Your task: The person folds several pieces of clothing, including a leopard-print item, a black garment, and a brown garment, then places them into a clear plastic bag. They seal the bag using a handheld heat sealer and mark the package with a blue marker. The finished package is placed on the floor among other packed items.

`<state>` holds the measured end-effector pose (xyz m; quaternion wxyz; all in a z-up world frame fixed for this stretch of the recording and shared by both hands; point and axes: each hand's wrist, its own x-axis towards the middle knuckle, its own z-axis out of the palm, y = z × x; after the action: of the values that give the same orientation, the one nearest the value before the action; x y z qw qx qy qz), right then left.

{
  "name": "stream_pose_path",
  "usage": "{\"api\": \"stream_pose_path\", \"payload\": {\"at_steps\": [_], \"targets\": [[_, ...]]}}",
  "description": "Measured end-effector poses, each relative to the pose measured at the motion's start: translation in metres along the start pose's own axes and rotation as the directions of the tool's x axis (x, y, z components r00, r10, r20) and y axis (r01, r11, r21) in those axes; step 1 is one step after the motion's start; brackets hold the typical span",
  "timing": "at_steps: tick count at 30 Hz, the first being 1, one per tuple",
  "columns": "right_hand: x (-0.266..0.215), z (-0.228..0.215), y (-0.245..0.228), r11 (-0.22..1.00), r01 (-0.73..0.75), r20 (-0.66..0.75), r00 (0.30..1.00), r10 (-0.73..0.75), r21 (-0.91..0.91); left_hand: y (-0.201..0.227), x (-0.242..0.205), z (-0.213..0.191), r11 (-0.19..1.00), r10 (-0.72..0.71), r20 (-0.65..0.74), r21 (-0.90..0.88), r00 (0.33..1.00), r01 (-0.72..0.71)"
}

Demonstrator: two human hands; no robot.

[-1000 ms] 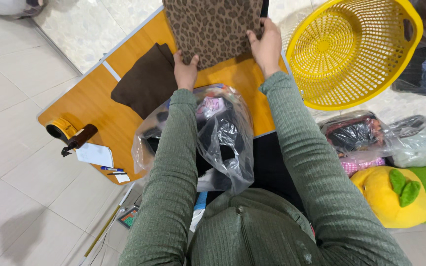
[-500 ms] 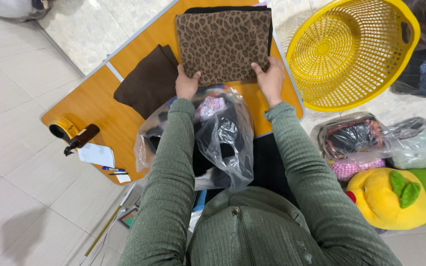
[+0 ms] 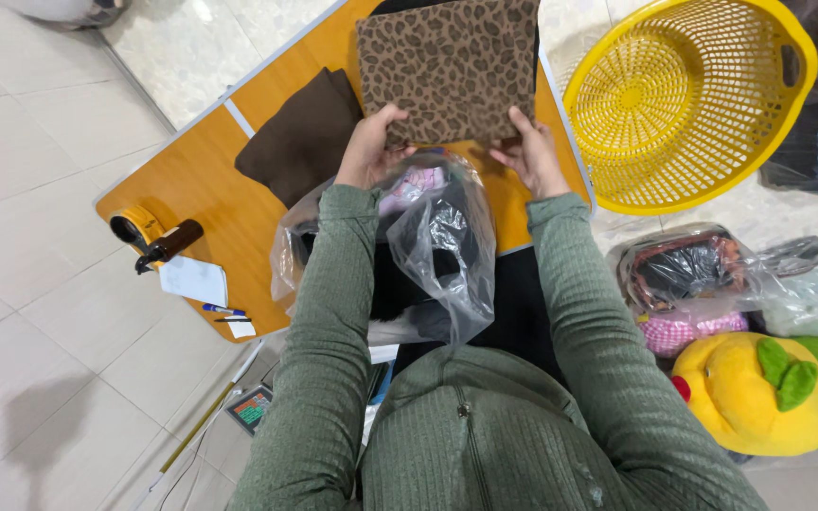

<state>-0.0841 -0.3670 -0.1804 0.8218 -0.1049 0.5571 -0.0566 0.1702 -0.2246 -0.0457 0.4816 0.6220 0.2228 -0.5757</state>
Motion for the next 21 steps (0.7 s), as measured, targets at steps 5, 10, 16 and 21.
{"api": "stream_pose_path", "payload": {"at_steps": [5,10,16,21], "targets": [[0.008,-0.003,-0.004,0.909,-0.194,0.305,0.949,0.079,0.369,0.016,-0.025,0.018,0.999,0.024,0.037,0.047,0.999,-0.025],[0.018,-0.020,-0.024,0.945,-0.073,0.306,0.952,-0.029,0.318,0.012,-0.056,0.019,0.986,0.155,0.045,0.055,0.987,-0.157],[-0.081,0.015,-0.075,0.964,0.043,0.351,0.926,-0.137,0.262,0.009,-0.112,0.007,0.955,0.295,0.136,-0.038,0.946,-0.293],[-0.174,0.057,-0.095,0.978,0.110,0.434,0.883,-0.178,0.177,0.007,-0.172,-0.015,0.931,0.365,0.236,-0.116,0.901,-0.347]]}}
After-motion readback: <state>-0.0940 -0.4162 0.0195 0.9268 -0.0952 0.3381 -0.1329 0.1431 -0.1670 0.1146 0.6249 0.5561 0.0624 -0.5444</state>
